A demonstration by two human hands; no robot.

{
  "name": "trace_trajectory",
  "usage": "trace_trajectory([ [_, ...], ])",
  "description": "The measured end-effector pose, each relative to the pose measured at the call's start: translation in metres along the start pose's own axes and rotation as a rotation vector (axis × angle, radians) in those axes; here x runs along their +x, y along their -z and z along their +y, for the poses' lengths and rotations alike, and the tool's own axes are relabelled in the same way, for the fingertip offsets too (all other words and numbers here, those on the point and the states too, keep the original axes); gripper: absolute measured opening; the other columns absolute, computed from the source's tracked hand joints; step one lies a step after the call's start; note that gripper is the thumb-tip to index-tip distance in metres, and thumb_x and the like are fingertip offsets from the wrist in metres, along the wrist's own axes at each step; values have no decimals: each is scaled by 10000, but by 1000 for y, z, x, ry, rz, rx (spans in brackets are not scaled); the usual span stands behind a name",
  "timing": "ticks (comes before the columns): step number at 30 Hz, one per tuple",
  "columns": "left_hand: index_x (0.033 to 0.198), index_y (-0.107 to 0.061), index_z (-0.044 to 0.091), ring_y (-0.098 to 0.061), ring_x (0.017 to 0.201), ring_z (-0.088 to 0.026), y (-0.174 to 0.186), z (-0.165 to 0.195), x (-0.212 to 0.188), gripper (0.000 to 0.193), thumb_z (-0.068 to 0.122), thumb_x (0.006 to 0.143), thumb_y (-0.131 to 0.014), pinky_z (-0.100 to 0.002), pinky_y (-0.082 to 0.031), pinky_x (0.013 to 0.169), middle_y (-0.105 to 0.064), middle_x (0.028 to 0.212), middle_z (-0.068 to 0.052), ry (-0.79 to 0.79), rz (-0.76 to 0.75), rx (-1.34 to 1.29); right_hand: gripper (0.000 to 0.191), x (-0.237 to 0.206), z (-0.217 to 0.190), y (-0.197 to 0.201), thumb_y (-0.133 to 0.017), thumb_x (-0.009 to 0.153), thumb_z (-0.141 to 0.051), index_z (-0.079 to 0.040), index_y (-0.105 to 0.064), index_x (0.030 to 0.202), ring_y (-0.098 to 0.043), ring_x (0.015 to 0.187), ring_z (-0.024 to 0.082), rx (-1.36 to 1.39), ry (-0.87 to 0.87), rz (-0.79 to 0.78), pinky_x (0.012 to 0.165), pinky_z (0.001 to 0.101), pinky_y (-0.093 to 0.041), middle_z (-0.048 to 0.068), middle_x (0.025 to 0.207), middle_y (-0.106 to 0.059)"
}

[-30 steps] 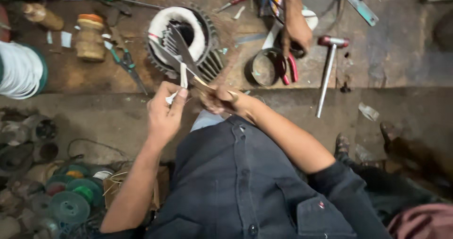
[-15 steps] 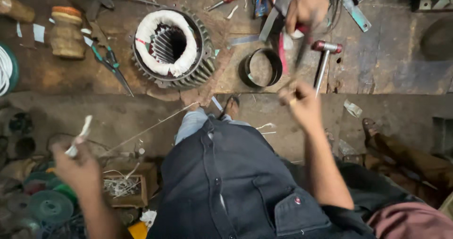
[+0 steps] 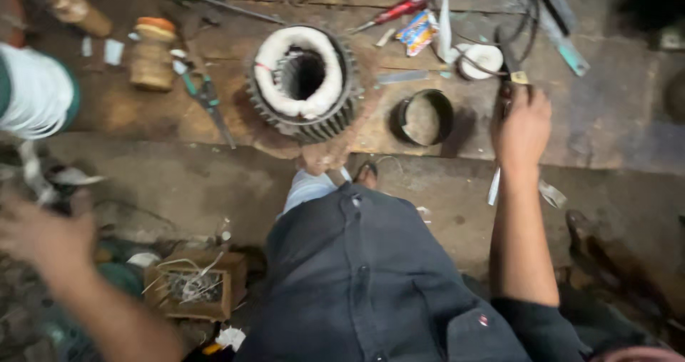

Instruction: The person wraps white insulating tape around the copper winding of an electric motor stator on a workbench, pressing and folding the tape over the slots. They tap the stator with a hammer, cut the tape with scissors, then peel the taped cover off the winding and set the stator housing aside.

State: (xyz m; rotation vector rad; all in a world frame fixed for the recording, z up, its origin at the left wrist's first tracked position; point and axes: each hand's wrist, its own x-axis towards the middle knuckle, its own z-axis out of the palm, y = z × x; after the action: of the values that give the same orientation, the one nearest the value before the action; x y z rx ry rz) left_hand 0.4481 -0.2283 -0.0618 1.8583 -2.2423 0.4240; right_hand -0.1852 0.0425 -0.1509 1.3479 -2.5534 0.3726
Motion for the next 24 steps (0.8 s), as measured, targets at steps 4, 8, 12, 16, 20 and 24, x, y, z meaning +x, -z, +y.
trace_trajectory([
  [4, 1512, -484, -32, -436, 1393, -470, 0, 57, 22, 658, 350, 1043, -745, -584, -312, 1242, -505, 1472, -269, -141, -31, -368, 490, -17, -92, 7, -761, 890, -309, -127, -623, 1325, -519, 1314, 430, 392, 272, -113, 1090, 540, -412, 214, 1438, -545],
  [8, 1440, -574, 82, -435, 1354, -477, -17, 123, 38, 527, 354, 1041, -787, -604, -338, 1132, -496, 1463, -284, -296, 69, -422, 662, -9, -118, -5, -650, 856, -138, -309, -588, 1493, -442, 1433, 359, 47, 333, -157, 1149, 588, -278, 147, 1532, -513],
  [12, 1388, -604, 101, -495, 1292, -413, -34, 158, 53, 483, 292, 979, -776, -530, -432, 1095, -555, 1387, -170, -343, -124, -638, 741, 22, -75, -20, -551, 942, -5, -317, -530, 1614, -447, 1446, 390, 13, 228, -121, 1224, 576, -293, 190, 1516, -515],
  [16, 1354, -611, 82, -493, 1247, -433, -67, 182, 66, 498, 248, 915, -778, -542, -427, 1050, -550, 1354, -185, -444, -234, -663, 668, 52, -44, -23, -640, 993, -78, -304, -519, 1609, -467, 1379, 405, -98, 90, -117, 1182, 567, -331, 213, 1457, -527],
  [20, 1325, -607, 64, -492, 1231, -447, -104, 185, 81, 492, 251, 904, -778, -552, -424, 1025, -549, 1342, -196, -510, -314, -647, 665, 59, -54, -16, -765, 941, -197, -210, -537, 1566, -398, 1382, 460, 20, -164, -63, 1144, 616, -292, 245, 1517, -469],
  [24, 1348, -610, 80, -489, 1237, -464, -116, 177, 103, 467, 267, 942, -745, -552, -424, 1040, -546, 1347, -218, -520, -351, -750, 667, 52, -104, 7, -832, 867, -215, -135, -592, 1483, -271, 1450, 498, -23, -134, 34, 1096, 657, -207, 300, 1596, -373],
])
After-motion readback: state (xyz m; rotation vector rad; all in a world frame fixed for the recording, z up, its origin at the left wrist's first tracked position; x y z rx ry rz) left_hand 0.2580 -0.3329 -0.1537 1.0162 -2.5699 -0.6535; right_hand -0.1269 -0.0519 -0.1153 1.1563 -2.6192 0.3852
